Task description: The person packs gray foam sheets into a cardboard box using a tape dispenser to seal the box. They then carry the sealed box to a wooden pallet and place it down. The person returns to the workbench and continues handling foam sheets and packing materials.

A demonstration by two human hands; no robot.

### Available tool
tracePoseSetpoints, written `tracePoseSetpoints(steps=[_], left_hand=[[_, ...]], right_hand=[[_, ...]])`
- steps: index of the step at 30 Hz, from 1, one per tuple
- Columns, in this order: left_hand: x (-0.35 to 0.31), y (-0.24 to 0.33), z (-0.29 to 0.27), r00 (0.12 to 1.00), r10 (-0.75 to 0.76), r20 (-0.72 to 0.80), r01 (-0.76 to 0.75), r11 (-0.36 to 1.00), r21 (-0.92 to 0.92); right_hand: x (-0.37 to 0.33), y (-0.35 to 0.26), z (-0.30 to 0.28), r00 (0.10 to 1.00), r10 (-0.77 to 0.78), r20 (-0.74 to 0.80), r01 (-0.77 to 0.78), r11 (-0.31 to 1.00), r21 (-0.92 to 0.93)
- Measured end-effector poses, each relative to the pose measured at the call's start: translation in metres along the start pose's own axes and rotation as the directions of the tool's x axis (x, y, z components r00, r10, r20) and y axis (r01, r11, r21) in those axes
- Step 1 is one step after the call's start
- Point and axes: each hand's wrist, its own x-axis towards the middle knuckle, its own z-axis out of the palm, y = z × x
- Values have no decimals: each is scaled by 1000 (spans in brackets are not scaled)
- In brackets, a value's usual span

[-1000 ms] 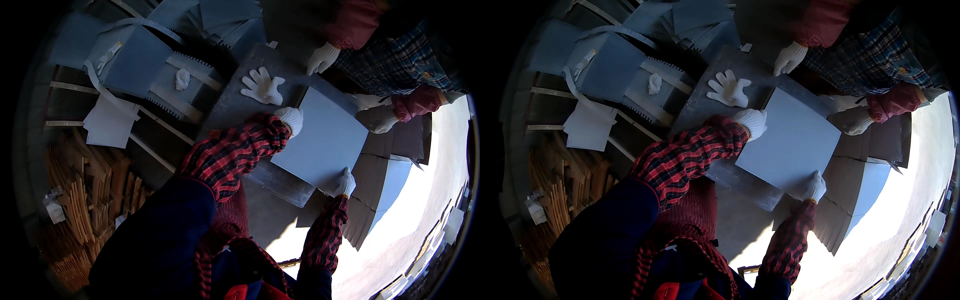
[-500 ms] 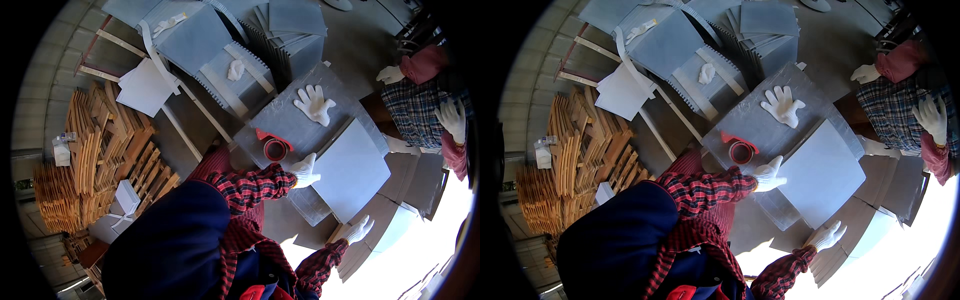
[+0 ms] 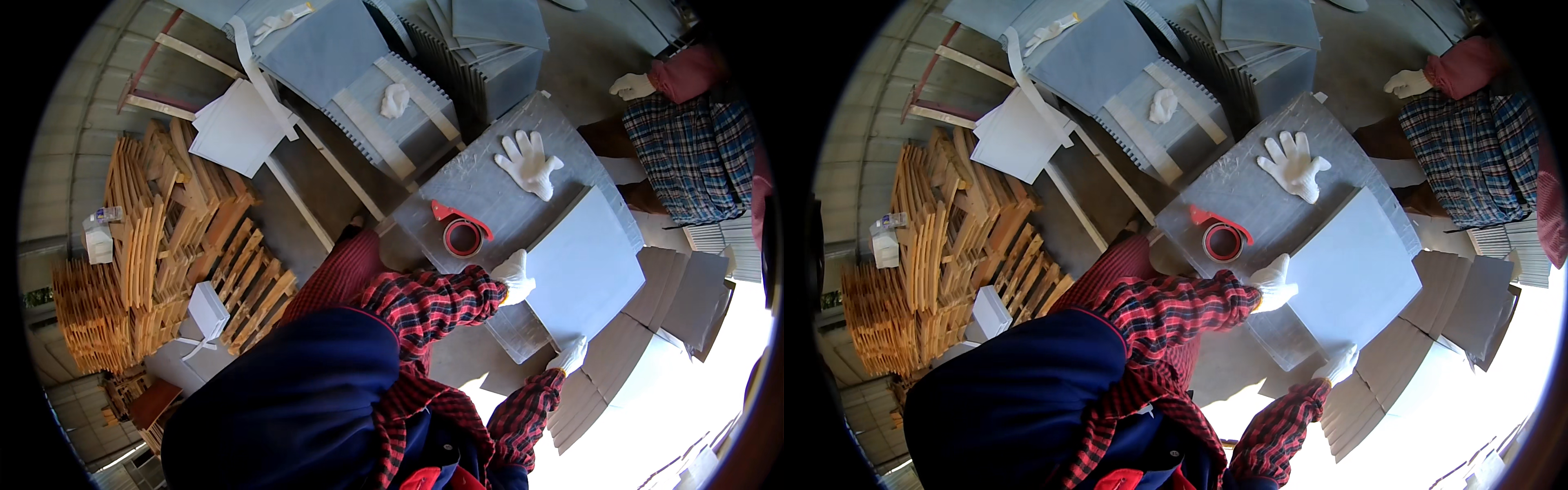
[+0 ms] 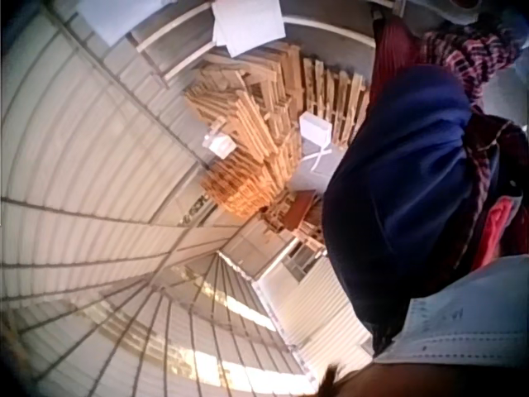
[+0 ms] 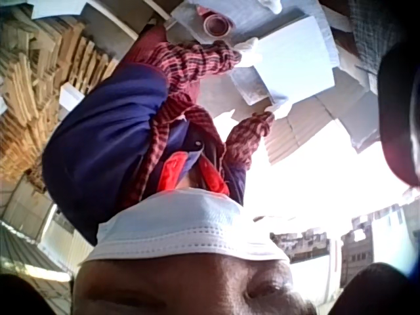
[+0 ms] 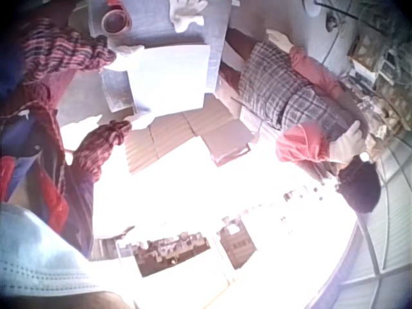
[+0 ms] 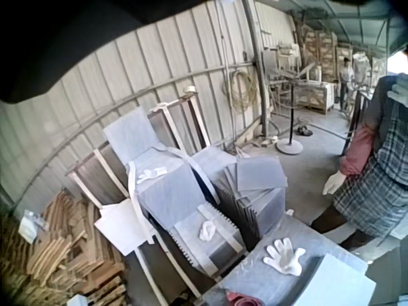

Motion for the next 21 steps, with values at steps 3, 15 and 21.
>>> tracePoseSetpoints(steps=[3,15,21], left_hand=[[15,-5,17,999,36,-3,-36,993,114],[-80,-24,-91,854,413,317,-414,908,-67],[-111,-112,-191,865,423,271,-456,887,71]], right_hand=[[19,14,-6,1000,-14,-10,12,991,-133],[-4,12,-4,984,-174,-39,102,727,-679],[-69,62,12,963,-246,-114,178,890,-420]])
